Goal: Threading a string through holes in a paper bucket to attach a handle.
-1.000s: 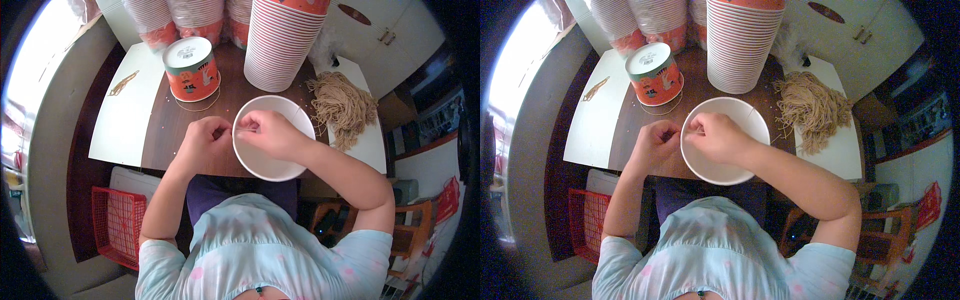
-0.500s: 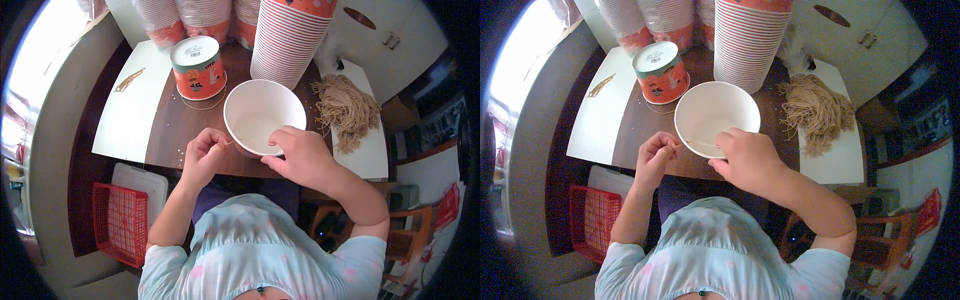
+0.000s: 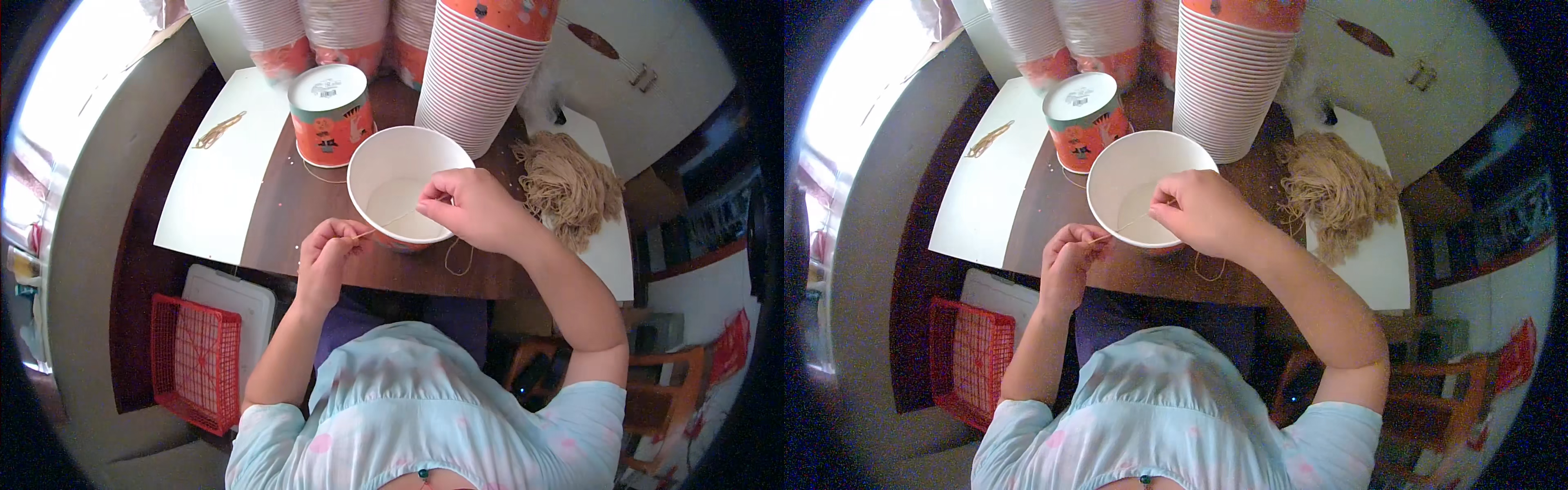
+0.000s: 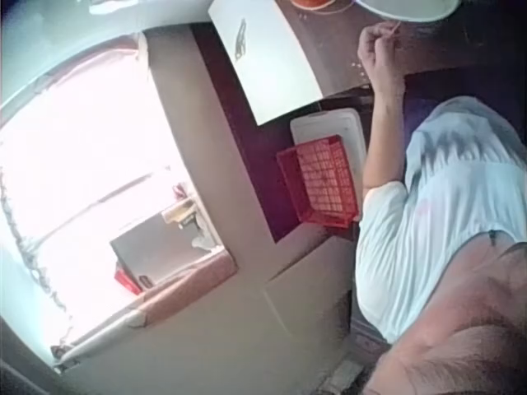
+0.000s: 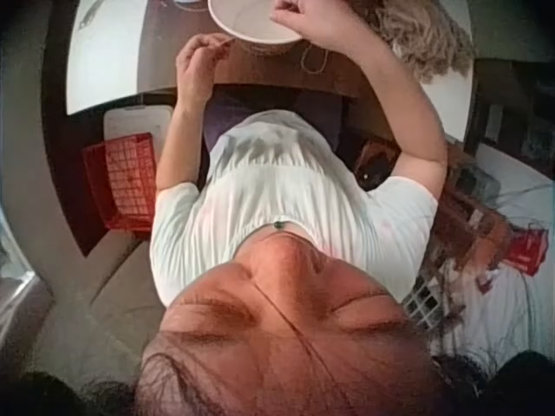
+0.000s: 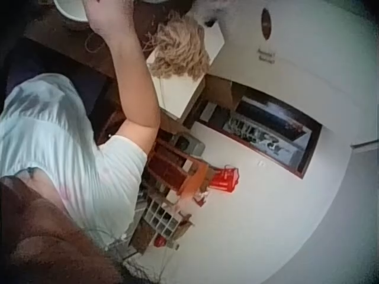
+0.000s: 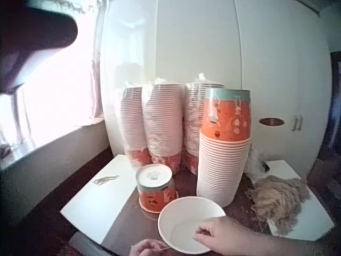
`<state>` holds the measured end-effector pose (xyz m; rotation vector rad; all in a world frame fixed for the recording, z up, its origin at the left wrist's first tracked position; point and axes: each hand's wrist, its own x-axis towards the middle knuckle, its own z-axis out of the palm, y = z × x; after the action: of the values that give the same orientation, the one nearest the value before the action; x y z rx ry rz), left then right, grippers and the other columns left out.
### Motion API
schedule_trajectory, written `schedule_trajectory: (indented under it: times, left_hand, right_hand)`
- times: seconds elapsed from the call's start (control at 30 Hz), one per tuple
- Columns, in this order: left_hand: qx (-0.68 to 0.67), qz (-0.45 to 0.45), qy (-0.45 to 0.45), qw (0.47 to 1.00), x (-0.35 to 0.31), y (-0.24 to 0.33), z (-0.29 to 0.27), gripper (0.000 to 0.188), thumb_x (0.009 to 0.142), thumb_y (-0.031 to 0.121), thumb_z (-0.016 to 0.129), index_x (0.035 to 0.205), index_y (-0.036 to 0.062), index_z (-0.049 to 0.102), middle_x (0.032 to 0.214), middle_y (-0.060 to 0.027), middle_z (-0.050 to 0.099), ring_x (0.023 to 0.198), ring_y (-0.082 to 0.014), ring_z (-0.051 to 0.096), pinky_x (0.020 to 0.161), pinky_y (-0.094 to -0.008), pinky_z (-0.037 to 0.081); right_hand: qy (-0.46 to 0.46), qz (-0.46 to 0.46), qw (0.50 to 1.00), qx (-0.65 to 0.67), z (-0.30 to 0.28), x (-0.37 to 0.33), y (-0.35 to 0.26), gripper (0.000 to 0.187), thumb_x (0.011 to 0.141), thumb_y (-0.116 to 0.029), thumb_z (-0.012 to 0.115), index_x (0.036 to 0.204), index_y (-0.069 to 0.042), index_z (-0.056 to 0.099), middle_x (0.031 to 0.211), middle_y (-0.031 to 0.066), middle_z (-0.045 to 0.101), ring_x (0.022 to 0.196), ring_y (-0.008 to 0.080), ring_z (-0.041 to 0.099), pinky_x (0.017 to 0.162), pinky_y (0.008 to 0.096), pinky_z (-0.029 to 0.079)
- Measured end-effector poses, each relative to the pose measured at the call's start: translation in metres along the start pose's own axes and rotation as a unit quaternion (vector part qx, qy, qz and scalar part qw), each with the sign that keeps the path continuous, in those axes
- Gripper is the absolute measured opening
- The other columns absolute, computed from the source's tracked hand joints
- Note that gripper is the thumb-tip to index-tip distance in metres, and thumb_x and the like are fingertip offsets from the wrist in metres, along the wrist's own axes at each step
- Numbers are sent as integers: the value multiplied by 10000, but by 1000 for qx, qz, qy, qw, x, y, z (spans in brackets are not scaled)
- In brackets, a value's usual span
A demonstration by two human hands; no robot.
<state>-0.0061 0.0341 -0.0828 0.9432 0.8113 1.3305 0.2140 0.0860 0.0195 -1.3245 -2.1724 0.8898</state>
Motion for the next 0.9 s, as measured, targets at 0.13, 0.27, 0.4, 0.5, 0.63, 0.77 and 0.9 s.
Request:
schedule_trajectory:
  times: [0.13, 0.27, 0.4, 0.5, 0.63, 0.77, 0.9]
  left_hand:
    - [-90, -14, 22, 996, 1, 0, -4, 87, 832, 5, 439, 863, -10, 519, 1024, -182, 623, 871, -192, 599, 804, -298, 473]
    - [-95, -19, 37, 995, -1, 0, -6, 126, 810, -6, 429, 899, -7, 518, 1108, -177, 588, 922, -187, 586, 842, -310, 463]
    - [59, 96, 77, 991, -3, 3, -1, 251, 821, 100, 500, 1047, -5, 531, 1205, -150, 555, 949, -180, 591, 851, -303, 461]
    - [136, 147, 52, 978, 0, 15, 5, 259, 815, 82, 541, 1055, -17, 551, 1196, -134, 546, 942, -148, 568, 832, -283, 454]
    - [219, 190, 43, 956, 4, 23, 11, 254, 807, 49, 566, 1050, -24, 575, 1157, -102, 535, 899, -121, 536, 807, -256, 440]
    - [316, 208, 36, 925, 3, 32, 17, 272, 766, 24, 594, 1035, -15, 607, 1077, -75, 523, 850, -115, 503, 770, -240, 422]
    - [394, 227, 20, 890, 3, 42, 21, 325, 731, 15, 651, 1055, 18, 620, 1048, -96, 539, 827, -156, 530, 732, -274, 447]
  right_hand:
    - [-60, 3, 998, 16, 5, 14, -7, 175, 849, -148, 640, 863, 26, 644, 705, 72, 640, 641, 96, 566, 616, 279, 473]
    - [-65, -5, 997, 29, 6, 20, -9, 163, 856, -142, 638, 863, 21, 647, 714, 52, 641, 648, 80, 558, 615, 268, 467]
    - [-28, 2, 997, 72, -8, 23, -16, 165, 863, -143, 645, 864, 22, 653, 719, 12, 633, 667, 45, 538, 601, 242, 451]
    - [-31, -14, 996, 79, -12, 26, -16, 161, 865, -137, 646, 866, 24, 653, 715, 3, 628, 661, 39, 531, 596, 232, 446]
    - [-37, -10, 994, 100, -11, 25, -15, 151, 867, -127, 645, 857, 24, 650, 706, -11, 618, 653, 32, 523, 591, 225, 441]
    - [-58, -5, 994, 97, -7, 26, -9, 147, 871, -124, 643, 838, 19, 643, 704, -22, 609, 650, 27, 517, 588, 217, 441]
    - [-71, -6, 990, 122, -7, 26, -10, 148, 872, -127, 645, 835, 16, 641, 719, -24, 611, 659, 24, 516, 594, 211, 441]
